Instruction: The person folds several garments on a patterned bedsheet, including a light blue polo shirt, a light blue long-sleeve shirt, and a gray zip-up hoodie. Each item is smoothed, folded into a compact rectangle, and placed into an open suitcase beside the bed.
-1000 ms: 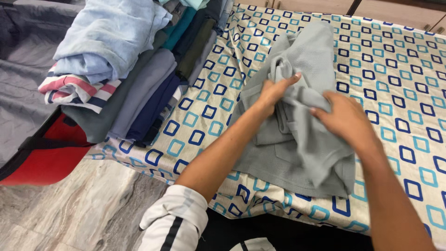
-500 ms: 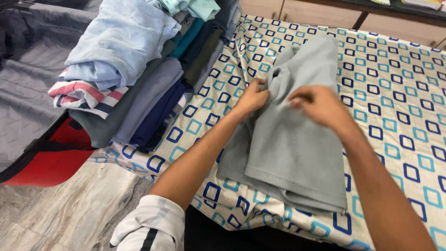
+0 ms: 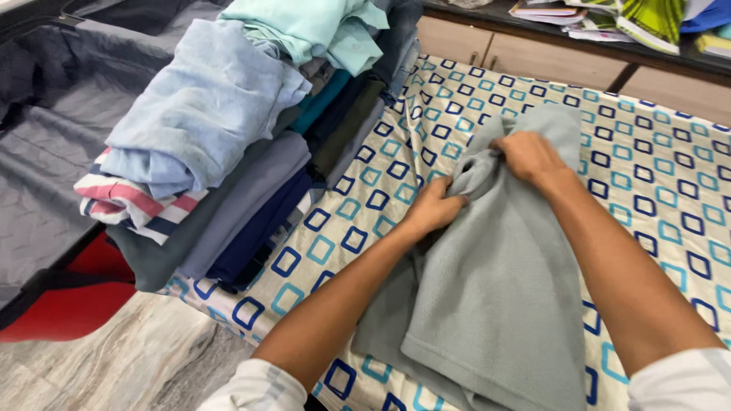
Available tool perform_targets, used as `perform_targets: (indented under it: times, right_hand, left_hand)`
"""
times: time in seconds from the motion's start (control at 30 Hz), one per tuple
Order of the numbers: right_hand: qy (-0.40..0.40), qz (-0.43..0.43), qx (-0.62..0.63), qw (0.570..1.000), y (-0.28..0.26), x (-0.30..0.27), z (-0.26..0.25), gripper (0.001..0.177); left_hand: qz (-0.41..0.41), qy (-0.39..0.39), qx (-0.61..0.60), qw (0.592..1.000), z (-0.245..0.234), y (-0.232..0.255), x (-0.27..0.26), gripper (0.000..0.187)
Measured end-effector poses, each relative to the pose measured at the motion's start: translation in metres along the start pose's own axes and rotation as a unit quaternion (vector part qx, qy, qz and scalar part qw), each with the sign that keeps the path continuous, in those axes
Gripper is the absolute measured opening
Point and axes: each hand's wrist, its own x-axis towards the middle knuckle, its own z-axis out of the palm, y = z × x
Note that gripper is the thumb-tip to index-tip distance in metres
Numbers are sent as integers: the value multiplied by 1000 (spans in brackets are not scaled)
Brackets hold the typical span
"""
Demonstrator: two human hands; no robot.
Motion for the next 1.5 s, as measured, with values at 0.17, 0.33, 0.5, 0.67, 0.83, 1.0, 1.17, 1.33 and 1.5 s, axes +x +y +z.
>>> perform_targets:
  times: [0.17, 0.33, 0.5, 0.67, 0.83, 1.0, 1.17, 1.33, 1.5]
  right_hand:
    - [162, -25, -14, 986, -17, 8, -23, 22]
    - [136, 21, 108, 985, -43, 9, 36, 29]
    - [120, -4, 215, 969, -14, 19, 111, 45]
    - [83, -1, 216, 973, -13, 23, 116, 49]
    - [-67, 147, 309, 937, -69, -35, 22, 45]
    - [106, -134, 205, 964, -118, -98, -43, 62]
    - [34, -117, 128, 984, -148, -114, -61, 31]
    - [84, -75, 234, 966, -170, -121, -58, 31]
    - [14, -108, 327, 939, -188, -160, -54, 52]
  left_hand:
    - [-6, 23, -80, 996, -1, -16, 0, 61]
    - [36, 126, 28, 991, -18, 7, -35, 78]
    - [7, 47, 160, 986, -34, 31, -54, 93]
    - [48, 19, 123, 991, -32, -1, -41, 88]
    - [-5, 94, 114, 989, -38, 9, -61, 71]
    - [13, 50, 206, 977, -40, 19, -101, 77]
    - [110, 148, 145, 972, -43, 11, -137, 38]
    - [-24, 162, 110, 980, -67, 1, -151, 37]
    - [87, 136, 185, 969, -73, -17, -173, 60]
